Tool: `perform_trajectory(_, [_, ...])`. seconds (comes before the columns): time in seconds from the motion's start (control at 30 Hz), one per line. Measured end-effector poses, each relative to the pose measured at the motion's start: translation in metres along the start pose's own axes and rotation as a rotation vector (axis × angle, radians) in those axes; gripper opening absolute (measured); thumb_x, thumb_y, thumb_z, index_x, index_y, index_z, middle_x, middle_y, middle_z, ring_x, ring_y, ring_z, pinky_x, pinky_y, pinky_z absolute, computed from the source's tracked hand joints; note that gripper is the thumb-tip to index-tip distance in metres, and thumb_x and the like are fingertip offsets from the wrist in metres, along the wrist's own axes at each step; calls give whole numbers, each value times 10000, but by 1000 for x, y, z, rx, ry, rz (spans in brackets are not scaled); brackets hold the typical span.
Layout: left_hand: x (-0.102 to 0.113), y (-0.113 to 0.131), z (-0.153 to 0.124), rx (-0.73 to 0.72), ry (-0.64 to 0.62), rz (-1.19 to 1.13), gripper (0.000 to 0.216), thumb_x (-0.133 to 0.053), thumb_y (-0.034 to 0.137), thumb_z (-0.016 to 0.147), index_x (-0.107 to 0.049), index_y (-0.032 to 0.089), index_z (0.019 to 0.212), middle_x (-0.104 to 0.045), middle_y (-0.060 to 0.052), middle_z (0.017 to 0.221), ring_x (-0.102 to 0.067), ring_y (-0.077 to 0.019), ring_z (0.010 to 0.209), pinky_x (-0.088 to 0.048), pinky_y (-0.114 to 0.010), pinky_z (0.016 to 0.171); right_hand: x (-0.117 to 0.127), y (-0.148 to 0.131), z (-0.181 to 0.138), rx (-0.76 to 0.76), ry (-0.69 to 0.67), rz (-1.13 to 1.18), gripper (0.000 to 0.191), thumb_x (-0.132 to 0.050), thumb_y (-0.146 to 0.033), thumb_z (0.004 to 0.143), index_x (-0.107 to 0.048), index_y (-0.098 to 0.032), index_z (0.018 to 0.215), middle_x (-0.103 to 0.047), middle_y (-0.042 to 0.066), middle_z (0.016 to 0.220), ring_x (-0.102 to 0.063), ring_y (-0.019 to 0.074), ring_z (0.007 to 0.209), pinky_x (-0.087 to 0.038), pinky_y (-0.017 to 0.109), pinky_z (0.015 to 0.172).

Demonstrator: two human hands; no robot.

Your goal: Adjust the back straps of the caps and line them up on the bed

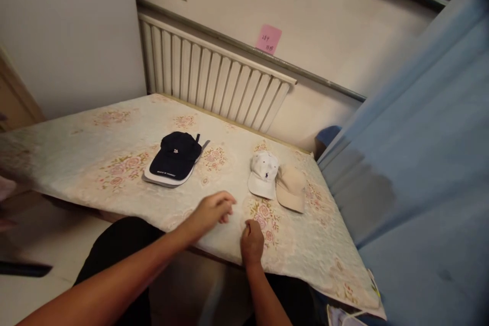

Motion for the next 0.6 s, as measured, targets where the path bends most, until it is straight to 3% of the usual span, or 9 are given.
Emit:
perform_trajectory(0.1, [89, -79, 15, 310, 471, -363, 127, -657, 205, 760, -618, 113, 838, -662, -49, 693, -612, -138, 558, -462, -236, 527, -3, -2, 1, 16, -40, -63, 264, -390, -126, 851, -647, -172, 887, -659, 78, 826, -603, 208, 794, -434, 301, 750])
perform_trajectory(0.2, [153, -113, 16, 350, 736, -436, 42, -588, 148, 814, -556, 121, 806, -627, -36, 684, -617, -127, 598, -506, -238, 589, -4, -2, 1, 13, -54, -115, 255, -392, -131, 864, -641, -174, 897, -663, 76, 830, -609, 209, 796, -438, 298, 748])
perform_trajectory(0.27, [181, -125, 16, 345, 851, -481, 57, -584, 128, 827, -532, 142, 808, -598, -9, 683, -599, -116, 608, -524, -239, 615, -6, -1, 0, 13, -63, -125, 253, -391, -130, 869, -638, -175, 902, -663, 71, 831, -614, 206, 798, -442, 295, 749])
perform_trajectory(0.4, [210, -146, 21, 374, 953, -586, 63, -547, 108, 865, -516, 153, 832, -583, -22, 728, -600, -133, 651, -560, -272, 659, -8, 0, -1, 21, -68, -125, 253, -386, -122, 872, -630, -170, 917, -663, 72, 850, -622, 206, 820, -449, 298, 768])
perform_trajectory(0.6, [227, -166, 41, 346, 934, -749, 87, -541, 81, 871, -547, 167, 881, -624, -27, 786, -644, -139, 689, -594, -320, 724, -9, 0, -2, 32, -55, -118, 241, -392, -117, 873, -621, -186, 906, -656, 65, 836, -619, 208, 803, -449, 304, 748])
Point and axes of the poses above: each hand's wrist, its own z-axis towards the middle knuckle, its own x-axis out of the back of the hand, y = z × x, the point moved 9 cm from there along z, towards the middle knuckle
